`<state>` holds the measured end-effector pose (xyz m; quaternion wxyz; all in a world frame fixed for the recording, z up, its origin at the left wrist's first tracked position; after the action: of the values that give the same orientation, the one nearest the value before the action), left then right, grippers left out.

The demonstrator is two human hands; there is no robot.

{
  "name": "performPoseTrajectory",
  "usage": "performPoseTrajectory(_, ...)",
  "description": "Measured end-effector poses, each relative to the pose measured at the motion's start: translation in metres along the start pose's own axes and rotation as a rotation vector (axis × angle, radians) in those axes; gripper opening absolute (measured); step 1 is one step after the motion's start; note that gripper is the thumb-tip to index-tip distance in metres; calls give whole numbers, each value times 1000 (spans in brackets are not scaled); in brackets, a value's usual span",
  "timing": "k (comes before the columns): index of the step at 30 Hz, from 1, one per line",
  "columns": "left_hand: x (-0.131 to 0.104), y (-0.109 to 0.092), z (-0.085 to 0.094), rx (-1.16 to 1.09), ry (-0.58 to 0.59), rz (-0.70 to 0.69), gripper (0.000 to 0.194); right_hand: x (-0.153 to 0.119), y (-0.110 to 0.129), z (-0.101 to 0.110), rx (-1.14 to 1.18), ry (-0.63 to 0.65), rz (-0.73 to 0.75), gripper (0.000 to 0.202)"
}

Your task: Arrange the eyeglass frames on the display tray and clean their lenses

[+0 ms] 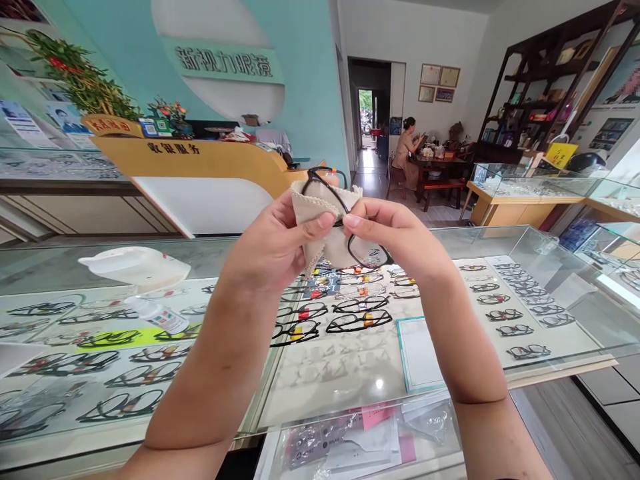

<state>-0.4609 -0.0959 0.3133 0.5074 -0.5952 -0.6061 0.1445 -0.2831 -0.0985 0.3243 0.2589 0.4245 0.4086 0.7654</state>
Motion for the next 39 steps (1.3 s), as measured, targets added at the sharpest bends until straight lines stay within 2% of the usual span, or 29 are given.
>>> performPoseTrajectory(4,1,5,-3,-41,-1,-5,63,1,-3,-3,23,-12,-8,47)
performPoseTrajectory(13,4,9,-1,-48,52,44,47,2,-3,-4,63,119,-51,51)
performPoseTrajectory(17,1,6,-3,-3,13,-66,46,2,-3,-3,53,131,-35,50)
performPoseTrajectory(23,3,-1,4,108,-15,-206,42,4,-10,-10,61,203,-17,48)
performPoseTrajectory(28,6,4,7,117,-80,-271,42,5,-14,-10,55,188,-41,47)
performPoseTrajectory(31,8,4,10,115,-70,-232,45,3,-11,-6,20,151,-50,48)
performPoseTrajectory(36,7,-8,17,155,81,-29,44,-1,-6,2,-39,68,-53,47)
performPoseTrajectory(39,4,-16,19,168,106,43,42,-2,-5,1,-25,74,-62,45)
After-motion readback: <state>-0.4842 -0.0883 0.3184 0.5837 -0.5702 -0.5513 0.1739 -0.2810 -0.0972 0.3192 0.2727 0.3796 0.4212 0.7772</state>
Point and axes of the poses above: each hand's wrist, its own x-axis towards the middle knuckle, its own z-axis out of the back of the hand, y = z × x, the point moved 2 cm from there along x, towards the middle knuckle, and after that the axes turned 13 degrees about -x, right-handed, at the moved point
